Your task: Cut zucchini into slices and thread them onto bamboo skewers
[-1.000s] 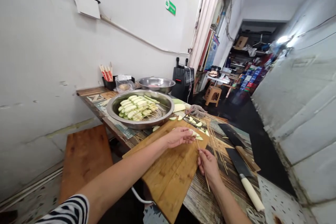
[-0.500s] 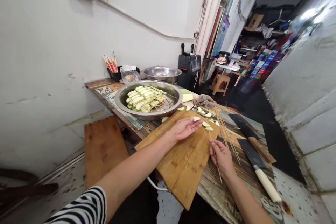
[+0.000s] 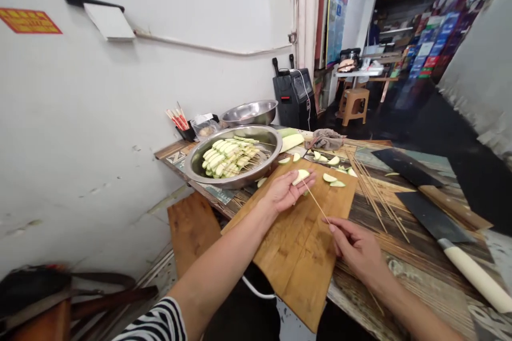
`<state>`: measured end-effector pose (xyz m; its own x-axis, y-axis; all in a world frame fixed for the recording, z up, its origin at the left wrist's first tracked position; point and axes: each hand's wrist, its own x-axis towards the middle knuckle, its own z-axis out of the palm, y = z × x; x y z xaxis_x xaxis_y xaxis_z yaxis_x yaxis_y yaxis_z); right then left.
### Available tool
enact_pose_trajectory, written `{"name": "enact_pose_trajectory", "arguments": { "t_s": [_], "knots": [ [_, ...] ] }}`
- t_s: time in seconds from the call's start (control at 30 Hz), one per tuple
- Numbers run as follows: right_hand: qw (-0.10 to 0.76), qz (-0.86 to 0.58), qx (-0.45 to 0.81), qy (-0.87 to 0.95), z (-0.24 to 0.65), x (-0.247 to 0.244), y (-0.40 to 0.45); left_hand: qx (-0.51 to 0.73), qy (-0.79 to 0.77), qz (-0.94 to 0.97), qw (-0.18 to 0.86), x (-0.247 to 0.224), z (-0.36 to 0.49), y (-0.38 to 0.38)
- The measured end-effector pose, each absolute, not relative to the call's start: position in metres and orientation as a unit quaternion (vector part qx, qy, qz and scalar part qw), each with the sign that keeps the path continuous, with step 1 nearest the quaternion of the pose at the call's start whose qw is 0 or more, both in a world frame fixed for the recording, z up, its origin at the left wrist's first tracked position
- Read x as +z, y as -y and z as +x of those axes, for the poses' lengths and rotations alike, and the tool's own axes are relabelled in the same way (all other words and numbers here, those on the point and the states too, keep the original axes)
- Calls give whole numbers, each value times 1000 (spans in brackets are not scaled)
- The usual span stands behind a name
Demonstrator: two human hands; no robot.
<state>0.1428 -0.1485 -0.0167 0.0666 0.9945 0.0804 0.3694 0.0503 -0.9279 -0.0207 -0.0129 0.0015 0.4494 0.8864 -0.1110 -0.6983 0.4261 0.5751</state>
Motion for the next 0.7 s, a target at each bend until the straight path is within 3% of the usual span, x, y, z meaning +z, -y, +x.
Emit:
{"name": "enact_pose_trajectory", "arguments": {
  "t_s": [0.27, 0.7],
  "knots": [
    [440, -580, 249, 638, 145, -31, 148, 448, -276, 198, 827, 5, -17, 21],
    [455, -593, 264, 609, 145, -32, 148, 493, -282, 132, 813, 10, -14, 19]
  ]
}}
